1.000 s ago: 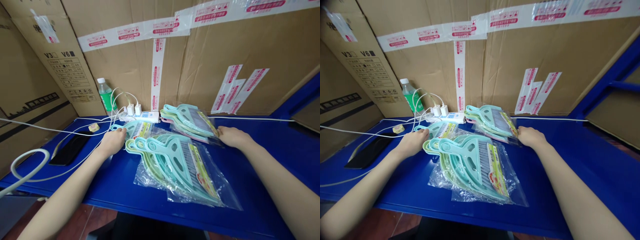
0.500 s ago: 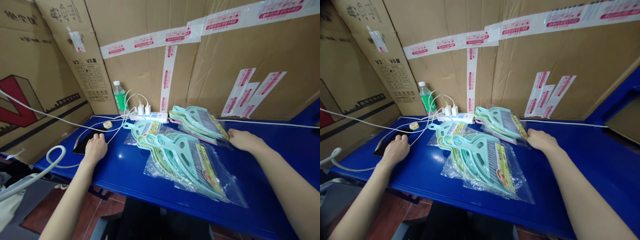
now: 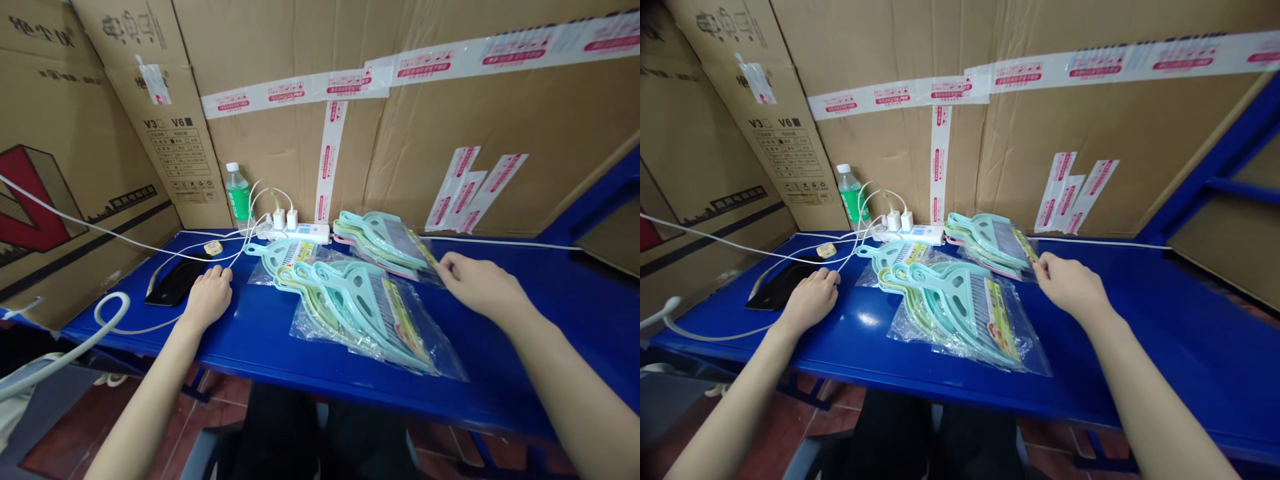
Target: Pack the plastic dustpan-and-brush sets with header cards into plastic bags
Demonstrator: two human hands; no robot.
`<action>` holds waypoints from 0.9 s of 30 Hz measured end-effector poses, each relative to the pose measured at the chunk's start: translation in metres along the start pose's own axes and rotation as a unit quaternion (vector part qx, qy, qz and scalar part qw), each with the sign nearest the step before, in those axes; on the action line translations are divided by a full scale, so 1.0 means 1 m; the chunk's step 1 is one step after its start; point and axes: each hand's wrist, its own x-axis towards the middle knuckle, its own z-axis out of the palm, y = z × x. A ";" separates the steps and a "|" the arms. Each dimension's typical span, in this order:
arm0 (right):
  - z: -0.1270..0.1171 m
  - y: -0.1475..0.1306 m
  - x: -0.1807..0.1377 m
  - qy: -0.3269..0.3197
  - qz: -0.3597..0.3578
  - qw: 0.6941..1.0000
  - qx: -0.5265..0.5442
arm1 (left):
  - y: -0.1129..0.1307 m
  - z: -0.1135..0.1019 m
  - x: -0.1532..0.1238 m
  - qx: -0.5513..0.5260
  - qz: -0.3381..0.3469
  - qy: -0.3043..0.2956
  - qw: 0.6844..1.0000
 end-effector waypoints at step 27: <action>0.020 -0.008 -0.021 -0.079 -0.122 0.986 0.084 | -0.010 0.005 0.004 -0.235 0.179 -0.015 0.955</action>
